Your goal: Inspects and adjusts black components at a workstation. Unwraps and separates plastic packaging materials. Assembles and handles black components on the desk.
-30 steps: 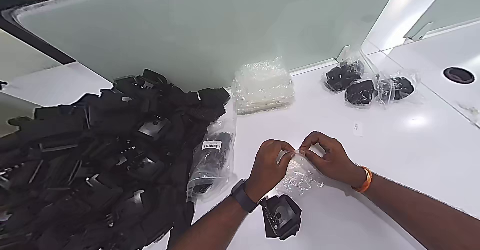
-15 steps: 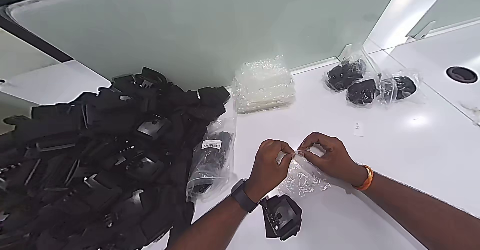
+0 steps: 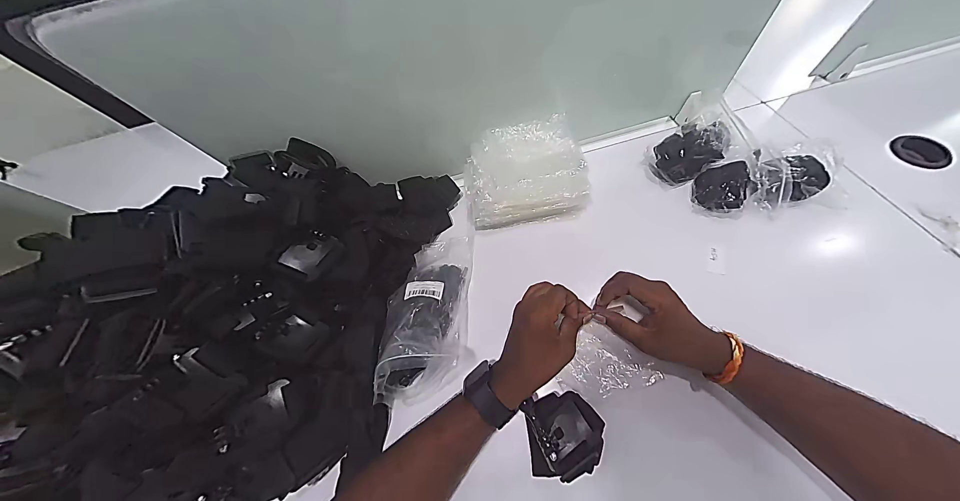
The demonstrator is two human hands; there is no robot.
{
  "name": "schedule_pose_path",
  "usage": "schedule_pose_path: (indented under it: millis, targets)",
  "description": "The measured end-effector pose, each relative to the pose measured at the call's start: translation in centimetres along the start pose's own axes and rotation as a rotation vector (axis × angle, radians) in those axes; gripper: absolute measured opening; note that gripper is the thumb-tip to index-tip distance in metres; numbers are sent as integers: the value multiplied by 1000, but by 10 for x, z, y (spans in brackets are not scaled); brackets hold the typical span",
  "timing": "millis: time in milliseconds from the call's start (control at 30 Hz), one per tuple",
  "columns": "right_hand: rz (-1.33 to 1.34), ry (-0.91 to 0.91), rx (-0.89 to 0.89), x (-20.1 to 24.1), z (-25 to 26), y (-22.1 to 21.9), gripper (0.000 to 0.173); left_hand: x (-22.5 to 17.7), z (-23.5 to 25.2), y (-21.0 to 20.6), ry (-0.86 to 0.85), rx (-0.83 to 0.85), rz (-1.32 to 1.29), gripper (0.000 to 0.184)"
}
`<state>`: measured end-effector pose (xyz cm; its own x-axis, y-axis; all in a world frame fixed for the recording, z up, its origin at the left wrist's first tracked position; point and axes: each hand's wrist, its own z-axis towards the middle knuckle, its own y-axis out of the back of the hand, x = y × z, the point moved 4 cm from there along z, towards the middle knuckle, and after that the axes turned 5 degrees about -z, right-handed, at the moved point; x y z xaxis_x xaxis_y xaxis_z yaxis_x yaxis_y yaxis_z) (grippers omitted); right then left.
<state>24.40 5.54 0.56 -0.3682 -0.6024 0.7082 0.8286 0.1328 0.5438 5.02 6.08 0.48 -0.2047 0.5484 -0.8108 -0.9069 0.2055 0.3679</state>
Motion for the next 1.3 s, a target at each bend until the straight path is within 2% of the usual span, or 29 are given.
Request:
schedule_pose_path:
  millis: [267,367,433,567,700,867,1067,1200,1300]
  targets:
    - [-117,32,-19,7,1,2,9,-7,4,-2,-33,10,21,10]
    - [-88,-37,-55,-1,2,4,9,3,6,-2,-14,13,47,6]
    - [-20,-84,-98,-8,4,8,8,9,8,1,27,12,77,10]
    - [109,-174,-213,-21,6,22,4,14,12,13,137,-141,-97,7]
    - [180,-190,-208,-21,8,18,10,19,15,18,241,-230,-348,20]
    - [228,-213,-211,-21,10,19,20,15,17,24,248,-258,-347,18]
    - [297,-255,-306,-22,10,21,9,25,19,24,315,-234,-411,18]
    - [322,-231,-346,-23,8,22,8,21,20,25,278,-233,-435,11]
    - [305,-219,-367,-21,7,23,9,22,19,25,282,-256,-415,21]
